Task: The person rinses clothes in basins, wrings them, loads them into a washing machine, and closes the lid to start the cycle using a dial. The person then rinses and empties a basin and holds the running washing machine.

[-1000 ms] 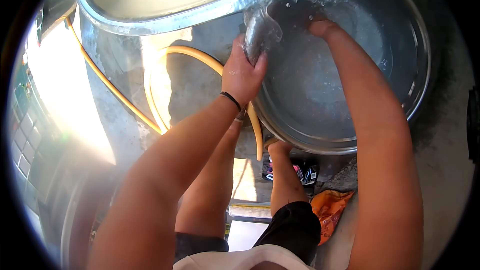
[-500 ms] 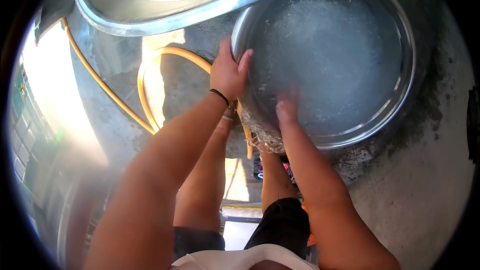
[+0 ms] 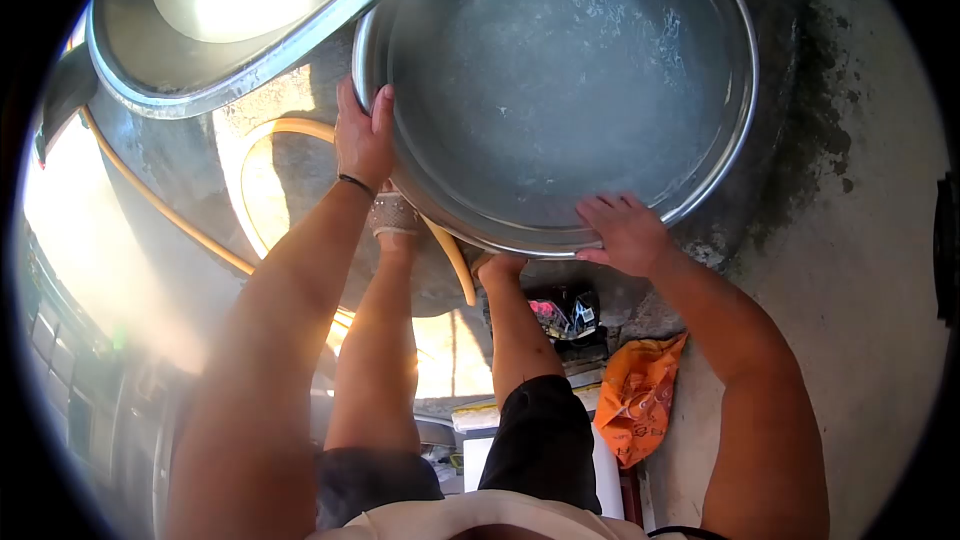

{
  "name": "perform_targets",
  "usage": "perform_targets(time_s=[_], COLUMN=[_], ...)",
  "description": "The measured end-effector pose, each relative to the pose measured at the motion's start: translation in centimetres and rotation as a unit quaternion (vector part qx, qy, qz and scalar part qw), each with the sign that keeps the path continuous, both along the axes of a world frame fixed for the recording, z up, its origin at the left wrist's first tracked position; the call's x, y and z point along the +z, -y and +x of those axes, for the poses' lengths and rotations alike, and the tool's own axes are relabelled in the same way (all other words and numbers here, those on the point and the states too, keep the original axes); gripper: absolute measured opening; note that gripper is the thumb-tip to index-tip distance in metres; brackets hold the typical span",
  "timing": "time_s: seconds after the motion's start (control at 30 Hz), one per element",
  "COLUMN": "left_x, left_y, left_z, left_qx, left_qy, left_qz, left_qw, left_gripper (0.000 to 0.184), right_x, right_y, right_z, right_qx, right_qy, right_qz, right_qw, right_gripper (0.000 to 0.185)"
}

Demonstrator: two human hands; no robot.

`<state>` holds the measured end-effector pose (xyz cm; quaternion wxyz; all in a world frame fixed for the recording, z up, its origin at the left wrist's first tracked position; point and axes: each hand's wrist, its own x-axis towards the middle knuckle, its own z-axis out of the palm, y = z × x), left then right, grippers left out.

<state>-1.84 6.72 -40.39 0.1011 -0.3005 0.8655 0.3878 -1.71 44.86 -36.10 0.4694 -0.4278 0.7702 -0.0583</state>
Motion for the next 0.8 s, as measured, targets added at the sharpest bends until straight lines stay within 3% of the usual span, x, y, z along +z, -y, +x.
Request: perform_targets(time_s=[0.03, 0.07, 0.1, 0.13, 0.2, 0.23, 0.3, 0.33, 0.37, 0.4, 0.47, 0.5, 0.53, 0.57, 0.6, 0.63, 0.67, 0.73, 0.77, 0.8], left_x=[-0.1, 0.0, -0.3, -0.7, 0.0, 0.2, 0.0, 0.0, 0.0, 0.0, -0.1, 0.0, 0.1, 0.2, 0.1, -0.4, -1.4, -2.9, 0.8, 0.5], left_y=[-0.1, -0.1, 0.0, 0.2, 0.1, -0.1, 0.1, 0.3, 0.3, 0.5, 0.5, 0.4, 0.5, 0.6, 0.6, 0.6, 0.8, 0.8, 0.1, 0.1], left_z=[-0.1, -0.2, 0.1, 0.3, 0.0, -0.1, -0.1, 0.0, 0.0, -0.1, 0.0, 0.2, 0.1, 0.1, 0.2, 0.5, 1.0, 2.4, 0.0, 0.1], left_qx=[0.001, 0.005, 0.006, 0.006, 0.036, 0.035, 0.01, 0.008, 0.007, 0.008, 0.005, 0.007, 0.015, 0.022, 0.019, 0.023, -0.005, -0.062, 0.019, 0.013], left_qy=[-0.008, -0.035, -0.03, -0.038, -0.033, -0.039, -0.049, -0.046, -0.04, -0.041, -0.05, -0.05, -0.042, -0.033, -0.027, -0.028, -0.04, -0.053, -0.055, -0.054], left_qz=[-0.005, 0.009, 0.015, 0.044, 0.104, 0.093, 0.046, 0.049, 0.055, 0.046, 0.075, 0.074, 0.084, 0.095, 0.086, 0.086, 0.051, -0.019, 0.044, 0.057], left_qw=[1.0, 0.999, 0.999, 0.998, 0.993, 0.994, 0.998, 0.998, 0.998, 0.998, 0.996, 0.996, 0.995, 0.995, 0.996, 0.996, 0.998, 0.997, 0.997, 0.997], left_gripper=[0.051, 0.049, 0.049, 0.049, 0.049, 0.049, 0.05, 0.05, 0.051, 0.051, 0.051, 0.051, 0.05, 0.049, 0.045, 0.045, 0.044, 0.041, 0.041, 0.042], right_x=[0.6, 0.2, 1.1, 0.2, -3.4, -4.7, -8.4, -7.3, -10.9, -12.1, -13.9, -14.8, -13.7, -11.4, -12.2, -7.0, -8.8, -6.3, -2.4, -4.5], right_y=[-3.6, -5.6, -4.2, -4.8, -5.1, -5.0, -3.6, -0.7, -1.1, 0.2, 6.4, 9.5, 14.7, 19.8, 24.4, 28.5, 31.8, 34.3, 33.2, 30.4], right_z=[-3.9, -7.7, -12.8, -16.1, -19.9, -19.5, -17.0, -14.1, -10.0, -5.5, 0.9, 4.0, 5.2, 4.2, 3.9, -0.6, -3.3, -12.4, -17.3, -21.2], right_qx=[0.074, 0.147, 0.163, 0.179, 0.164, 0.161, -0.006, -0.092, -0.173, -0.269, -0.459, -0.547, -0.745, -0.702, -0.768, -0.787, -0.782, -0.831, -0.886, -0.895], right_qy=[0.003, -0.075, -0.046, -0.154, -0.35, -0.357, -0.392, -0.265, -0.221, -0.215, -0.067, -0.003, 0.161, 0.103, 0.181, 0.292, 0.219, 0.258, 0.28, 0.203], right_qz=[0.034, 0.068, 0.217, 0.171, 0.073, 0.064, 0.051, 0.191, 0.219, 0.218, 0.145, 0.11, -0.049, -0.096, -0.22, -0.282, -0.327, -0.394, -0.312, -0.326], right_qw=[0.997, 0.984, 0.961, 0.957, 0.919, 0.918, 0.919, 0.941, 0.934, 0.913, 0.874, 0.83, 0.645, 0.698, 0.573, 0.465, 0.484, 0.297, 0.2, 0.225], right_gripper=[0.071, 0.06, 0.046, 0.037, 0.039, 0.039, 0.038, 0.031, 0.026, 0.029, 0.029, 0.03, 0.028, 0.03, 0.037, 0.044, 0.048, 0.05, 0.042, 0.035])
